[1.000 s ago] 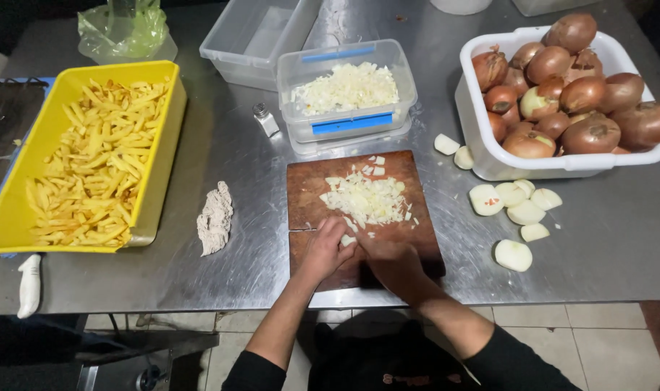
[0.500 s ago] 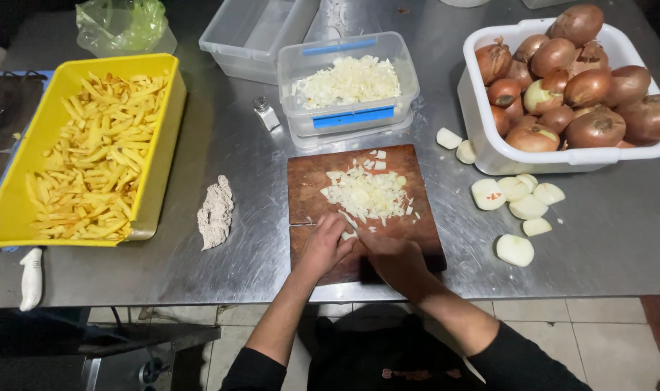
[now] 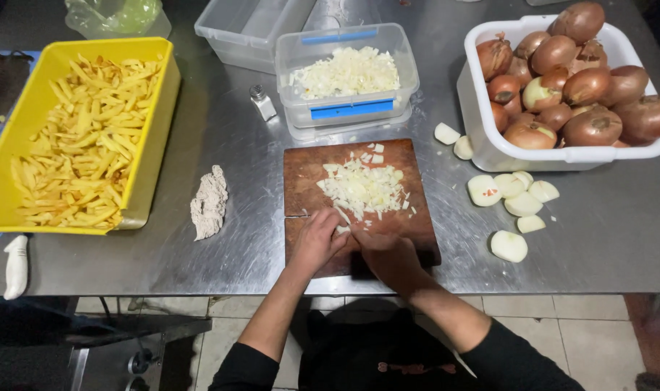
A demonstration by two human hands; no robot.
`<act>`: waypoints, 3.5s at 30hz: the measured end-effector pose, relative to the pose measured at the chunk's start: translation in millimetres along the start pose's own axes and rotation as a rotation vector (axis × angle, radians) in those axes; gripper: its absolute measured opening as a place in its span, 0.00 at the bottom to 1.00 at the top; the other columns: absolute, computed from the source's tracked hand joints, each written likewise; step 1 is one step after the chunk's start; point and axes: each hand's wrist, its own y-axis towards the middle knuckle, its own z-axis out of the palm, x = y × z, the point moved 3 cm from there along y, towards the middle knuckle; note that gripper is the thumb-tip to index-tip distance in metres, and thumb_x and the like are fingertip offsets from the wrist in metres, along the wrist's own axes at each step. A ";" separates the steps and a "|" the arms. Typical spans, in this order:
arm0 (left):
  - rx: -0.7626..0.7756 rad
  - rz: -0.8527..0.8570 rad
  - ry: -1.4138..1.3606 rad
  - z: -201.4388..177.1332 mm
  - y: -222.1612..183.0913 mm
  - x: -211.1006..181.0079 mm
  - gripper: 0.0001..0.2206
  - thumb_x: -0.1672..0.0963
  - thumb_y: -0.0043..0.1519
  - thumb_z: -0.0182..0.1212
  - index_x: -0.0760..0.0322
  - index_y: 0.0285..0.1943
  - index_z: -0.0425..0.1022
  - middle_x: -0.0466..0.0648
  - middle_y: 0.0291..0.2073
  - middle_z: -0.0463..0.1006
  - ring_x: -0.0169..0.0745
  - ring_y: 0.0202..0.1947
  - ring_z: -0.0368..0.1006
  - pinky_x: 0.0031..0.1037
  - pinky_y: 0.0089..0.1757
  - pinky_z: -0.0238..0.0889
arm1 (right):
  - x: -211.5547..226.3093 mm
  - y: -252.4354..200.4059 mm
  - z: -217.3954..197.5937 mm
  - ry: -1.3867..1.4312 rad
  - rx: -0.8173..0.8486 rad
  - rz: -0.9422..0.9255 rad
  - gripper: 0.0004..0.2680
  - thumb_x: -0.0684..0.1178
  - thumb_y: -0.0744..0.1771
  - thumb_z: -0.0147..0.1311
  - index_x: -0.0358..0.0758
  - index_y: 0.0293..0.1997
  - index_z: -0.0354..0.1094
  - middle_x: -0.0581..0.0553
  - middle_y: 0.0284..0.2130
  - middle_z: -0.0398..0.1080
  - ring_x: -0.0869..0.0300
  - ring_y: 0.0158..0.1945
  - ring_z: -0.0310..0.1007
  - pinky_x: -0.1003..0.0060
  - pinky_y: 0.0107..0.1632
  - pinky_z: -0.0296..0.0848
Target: Chopping onions on a wooden cutting board in a professional kitchen.
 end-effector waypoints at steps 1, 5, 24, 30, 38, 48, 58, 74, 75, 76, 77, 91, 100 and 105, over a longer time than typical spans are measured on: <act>0.002 -0.005 -0.007 4.1 -1.1 -0.1 0.12 0.58 0.54 0.70 0.65 0.42 0.73 0.52 0.45 0.75 0.56 0.47 0.72 0.42 0.46 0.68 | -3.5 -7.1 6.3 -0.001 0.008 0.003 0.13 0.45 0.67 0.49 0.46 0.58 0.69 0.43 0.23 0.76 0.49 0.27 0.79 0.52 0.27 0.75; -0.001 -0.007 0.060 3.7 -5.8 2.3 0.12 0.57 0.56 0.70 0.65 0.42 0.72 0.52 0.44 0.74 0.56 0.47 0.72 0.43 0.47 0.68 | -4.8 -24.5 8.2 -0.077 0.133 0.034 0.18 0.44 0.65 0.49 0.47 0.63 0.67 0.42 0.24 0.76 0.48 0.24 0.78 0.53 0.26 0.76; -0.055 -0.024 0.130 -1.8 -9.3 0.4 0.08 0.56 0.56 0.69 0.64 0.37 0.76 0.50 0.42 0.76 0.54 0.45 0.73 0.43 0.47 0.65 | 3.2 -8.6 -36.0 -0.231 0.355 0.070 0.21 0.47 0.66 0.49 0.49 0.69 0.63 0.44 0.26 0.76 0.50 0.24 0.79 0.54 0.25 0.76; -0.035 -0.028 0.083 0.6 -11.9 6.7 0.06 0.57 0.56 0.69 0.63 0.37 0.77 0.49 0.41 0.77 0.52 0.45 0.74 0.41 0.48 0.66 | -13.7 -12.9 11.1 0.060 0.101 0.000 0.12 0.46 0.68 0.47 0.44 0.57 0.69 0.42 0.26 0.76 0.49 0.29 0.79 0.52 0.30 0.75; -0.043 -0.072 0.180 -3.6 11.2 -15.3 0.05 0.58 0.56 0.68 0.59 0.39 0.80 0.47 0.41 0.79 0.51 0.45 0.74 0.40 0.48 0.64 | -9.3 -44.9 -47.6 0.249 0.323 0.239 0.16 0.51 0.67 0.47 0.48 0.63 0.66 0.39 0.33 0.77 0.41 0.32 0.78 0.46 0.30 0.74; 0.223 0.097 0.239 198.3 261.6 -25.0 0.22 0.63 0.55 0.56 0.57 0.61 0.73 0.58 0.64 0.68 0.63 0.59 0.68 0.45 0.52 0.65 | -29.8 -74.0 36.4 -0.133 -0.175 -0.070 0.10 0.45 0.61 0.57 0.40 0.43 0.69 0.41 0.37 0.75 0.48 0.42 0.75 0.49 0.45 0.72; 0.162 0.004 0.133 114.4 198.3 -41.9 0.17 0.59 0.56 0.65 0.60 0.55 0.74 0.54 0.49 0.79 0.60 0.51 0.73 0.45 0.51 0.69 | -43.0 -5.5 18.3 0.700 -0.196 0.208 0.07 0.48 0.63 0.58 0.35 0.38 0.71 0.38 0.33 0.75 0.47 0.39 0.76 0.50 0.41 0.73; 0.139 0.056 0.148 -28.4 -7.1 -15.4 0.15 0.56 0.55 0.67 0.65 0.50 0.75 0.52 0.51 0.75 0.55 0.52 0.72 0.41 0.51 0.67 | -0.7 -11.0 -31.4 0.175 0.056 0.066 0.16 0.48 0.68 0.49 0.47 0.65 0.64 0.40 0.22 0.74 0.48 0.24 0.77 0.52 0.27 0.73; 0.215 0.182 0.133 -31.5 -4.3 -16.1 0.14 0.57 0.56 0.63 0.65 0.51 0.76 0.52 0.52 0.75 0.54 0.53 0.72 0.40 0.51 0.67 | 1.0 -15.7 -23.9 0.114 0.072 0.050 0.17 0.47 0.68 0.49 0.48 0.66 0.64 0.41 0.22 0.74 0.49 0.24 0.77 0.54 0.27 0.73; 0.215 0.192 0.135 -34.0 1.3 -13.0 0.14 0.57 0.56 0.63 0.65 0.51 0.76 0.52 0.52 0.75 0.54 0.53 0.72 0.40 0.51 0.67 | -4.4 -17.6 -5.8 0.110 0.063 0.053 0.17 0.47 0.68 0.49 0.48 0.66 0.64 0.41 0.22 0.74 0.49 0.24 0.77 0.54 0.27 0.73; 0.278 0.221 0.166 -34.4 6.4 -10.1 0.13 0.58 0.59 0.59 0.65 0.52 0.76 0.51 0.52 0.76 0.52 0.53 0.73 0.38 0.51 0.68 | -8.7 -19.1 12.0 0.023 0.042 0.015 0.17 0.46 0.67 0.49 0.46 0.66 0.64 0.43 0.22 0.73 0.50 0.25 0.77 0.55 0.27 0.73; 0.292 0.263 0.215 -24.0 0.6 4.7 0.11 0.57 0.57 0.62 0.64 0.46 0.76 0.50 0.46 0.76 0.51 0.50 0.73 0.38 0.47 0.69 | 7.0 -21.9 -2.3 -0.079 -0.099 -0.001 0.13 0.49 0.67 0.50 0.53 0.57 0.74 0.43 0.21 0.75 0.47 0.20 0.75 0.51 0.21 0.72; 0.173 0.358 0.110 -23.6 -2.2 16.8 0.09 0.57 0.55 0.64 0.65 0.40 0.73 0.51 0.45 0.75 0.52 0.50 0.72 0.39 0.45 0.69 | -29.0 -27.5 50.8 -0.157 0.301 0.236 0.19 0.57 0.67 0.51 0.80 0.67 0.62 0.39 0.28 0.78 0.44 0.31 0.80 0.45 0.37 0.78; 0.191 0.452 0.117 -11.2 -3.2 25.5 0.07 0.57 0.57 0.63 0.64 0.39 0.73 0.49 0.40 0.73 0.50 0.47 0.73 0.38 0.43 0.70 | -38.6 -25.9 36.4 -0.066 0.280 0.241 0.22 0.57 0.65 0.52 0.76 0.69 0.59 0.38 0.36 0.79 0.42 0.36 0.81 0.43 0.39 0.78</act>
